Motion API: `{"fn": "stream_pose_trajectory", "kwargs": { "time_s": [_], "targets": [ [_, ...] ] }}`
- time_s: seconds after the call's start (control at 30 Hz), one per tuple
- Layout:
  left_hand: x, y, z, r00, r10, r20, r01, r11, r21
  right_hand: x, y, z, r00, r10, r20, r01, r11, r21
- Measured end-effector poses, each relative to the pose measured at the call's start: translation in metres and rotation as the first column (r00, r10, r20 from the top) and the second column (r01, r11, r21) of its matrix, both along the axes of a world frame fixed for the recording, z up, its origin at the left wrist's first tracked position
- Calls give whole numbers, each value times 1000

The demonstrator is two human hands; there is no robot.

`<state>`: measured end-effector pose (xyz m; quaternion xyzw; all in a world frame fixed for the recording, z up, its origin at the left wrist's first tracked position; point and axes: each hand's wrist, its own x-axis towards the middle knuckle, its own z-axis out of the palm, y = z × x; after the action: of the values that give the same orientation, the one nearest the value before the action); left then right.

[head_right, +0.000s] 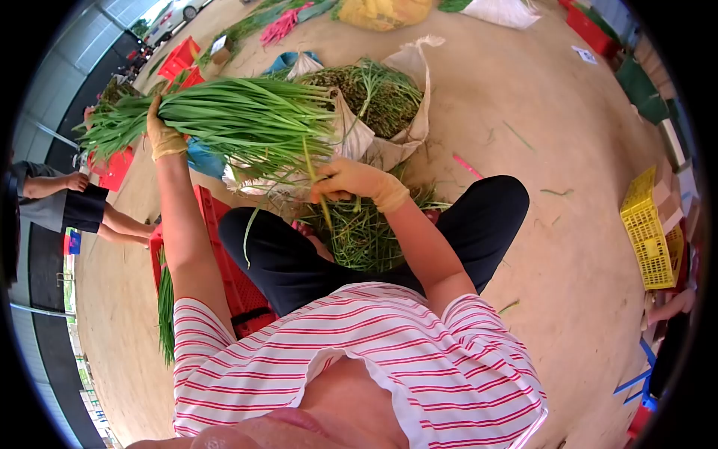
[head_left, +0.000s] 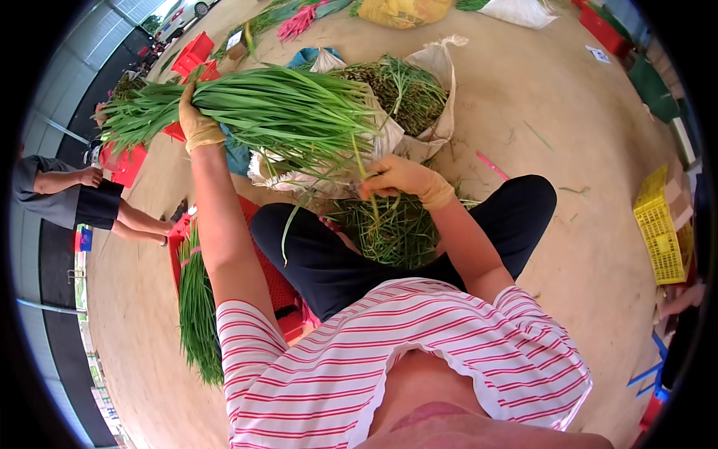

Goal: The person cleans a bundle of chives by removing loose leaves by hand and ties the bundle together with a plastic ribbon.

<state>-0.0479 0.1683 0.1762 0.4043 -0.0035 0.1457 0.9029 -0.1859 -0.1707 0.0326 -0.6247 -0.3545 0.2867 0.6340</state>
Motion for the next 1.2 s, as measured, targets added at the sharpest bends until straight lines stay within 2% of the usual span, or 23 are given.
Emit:
{"fn": "stream_pose_trajectory", "kwargs": {
  "time_s": [0.03,0.07,0.1,0.17,0.2,0.23,0.27,0.3,0.33,0.37,0.4,0.43,0.5,0.57,0.63,0.7,0.77,0.83,0.87,0.93,1.07,1.13,1.2],
  "targets": [
    [-2,1,3,999,26,29,-26,1000,9,-3,-8,-18,992,-102,-79,104,994,24],
    [-3,1,7,998,11,69,-6,997,-73,-6,-17,-37,966,-200,-166,209,977,40],
    [-10,-3,12,995,43,93,-46,998,30,-7,-30,-52,963,-203,-176,214,976,43],
    [-6,8,14,996,43,75,-47,998,52,-2,-55,-79,935,-315,-164,281,938,-202],
    [-8,8,17,988,100,116,-114,986,122,1,-65,-101,933,-317,-167,283,938,-199],
    [4,29,15,995,64,71,-72,990,118,4,-73,-125,888,-402,224,454,687,-567],
    [5,32,15,993,81,83,-90,990,108,4,-76,-138,767,-269,582,640,273,-718],
    [4,32,14,990,100,97,-109,989,96,3,-72,-135,767,-273,581,641,271,-718],
    [2,32,15,990,96,99,-106,989,99,1,-61,-125,577,-486,657,815,404,-416],
    [1,32,17,991,91,99,-98,993,72,3,-50,-113,368,-695,618,901,432,-52],
    [-1,33,16,992,86,92,-91,995,48,11,-39,-97,494,-823,279,847,529,59],
    [-3,32,15,993,82,90,-87,995,51,21,-29,-76,592,-801,-90,798,567,204],
    [-8,29,11,994,67,83,-73,995,75,20,-10,-26,606,-724,-330,795,538,280],
    [-24,8,12,988,112,107,-120,990,72,37,6,-18,596,-726,-343,803,536,261],
    [-29,4,9,988,30,152,-34,999,22,50,19,-16,589,-728,-352,808,537,242],
    [-31,1,7,989,42,145,-38,999,-34,56,31,-15,523,-808,-271,852,494,174],
    [-33,0,5,987,55,153,-51,998,-29,52,34,-17,499,-815,-296,864,441,242],
    [-26,8,2,984,29,176,-24,999,-33,50,34,-19,517,-623,-587,850,456,264],
    [-25,12,-2,983,16,184,-11,1000,-29,49,32,-21,513,-623,-591,852,456,259],
    [-26,12,-6,977,-24,210,30,999,-26,50,29,-27,587,-576,-568,760,635,141],
    [-17,25,-19,958,-98,269,117,991,-57,53,33,-37,586,-492,-644,768,591,247],
    [-13,28,-21,964,-66,259,80,996,-45,51,29,-36,622,-104,-776,628,659,415],
    [-17,21,-22,974,-14,225,26,998,-52,48,34,-31,619,-141,-773,637,666,389]
  ]
}}
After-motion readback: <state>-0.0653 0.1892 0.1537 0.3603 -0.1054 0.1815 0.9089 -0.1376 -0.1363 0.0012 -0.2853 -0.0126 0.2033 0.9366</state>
